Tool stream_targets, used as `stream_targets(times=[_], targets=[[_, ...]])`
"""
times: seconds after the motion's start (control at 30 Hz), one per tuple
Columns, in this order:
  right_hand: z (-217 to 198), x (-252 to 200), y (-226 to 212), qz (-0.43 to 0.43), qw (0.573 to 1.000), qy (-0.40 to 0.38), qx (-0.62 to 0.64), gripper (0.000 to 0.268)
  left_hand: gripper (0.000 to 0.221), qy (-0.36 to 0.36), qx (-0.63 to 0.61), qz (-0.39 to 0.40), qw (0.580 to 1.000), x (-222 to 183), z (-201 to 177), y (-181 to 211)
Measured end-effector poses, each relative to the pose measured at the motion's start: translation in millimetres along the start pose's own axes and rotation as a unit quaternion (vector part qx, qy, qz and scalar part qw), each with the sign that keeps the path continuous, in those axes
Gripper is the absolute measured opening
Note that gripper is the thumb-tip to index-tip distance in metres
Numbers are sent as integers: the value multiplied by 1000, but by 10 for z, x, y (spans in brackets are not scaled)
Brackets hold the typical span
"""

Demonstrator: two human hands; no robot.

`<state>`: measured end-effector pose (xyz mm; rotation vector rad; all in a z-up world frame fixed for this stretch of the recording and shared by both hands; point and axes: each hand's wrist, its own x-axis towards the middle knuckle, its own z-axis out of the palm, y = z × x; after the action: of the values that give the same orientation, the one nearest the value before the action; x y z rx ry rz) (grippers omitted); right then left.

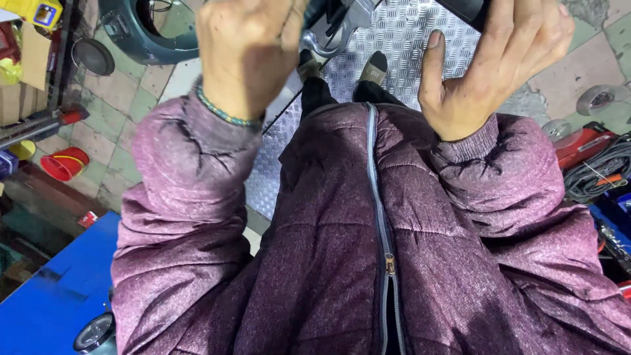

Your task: Repairing a motorcycle by disassembling the front panel, applying glue, and reassembling components using tools.

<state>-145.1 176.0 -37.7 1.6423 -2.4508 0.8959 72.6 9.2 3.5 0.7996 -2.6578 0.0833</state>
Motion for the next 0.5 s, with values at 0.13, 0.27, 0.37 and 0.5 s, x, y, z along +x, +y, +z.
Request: stream_targets(times=[0.13,0.27,0.37,0.5], targets=[[-42,20,-41,2,1000,-1,3,55,17,-20,-192,-153,969,15,90,556],[-12,-4,-6,3,1000,-1,-11,57,19,-14,-279,-172,945,196,-137,552],[-31,44,-49,-15,1000,23,-5,53,22,6,-329,-156,931,219,-183,469],[-46,50,-34,-32,999,21,-6,53,20,0,-377,-144,915,183,-120,431]])
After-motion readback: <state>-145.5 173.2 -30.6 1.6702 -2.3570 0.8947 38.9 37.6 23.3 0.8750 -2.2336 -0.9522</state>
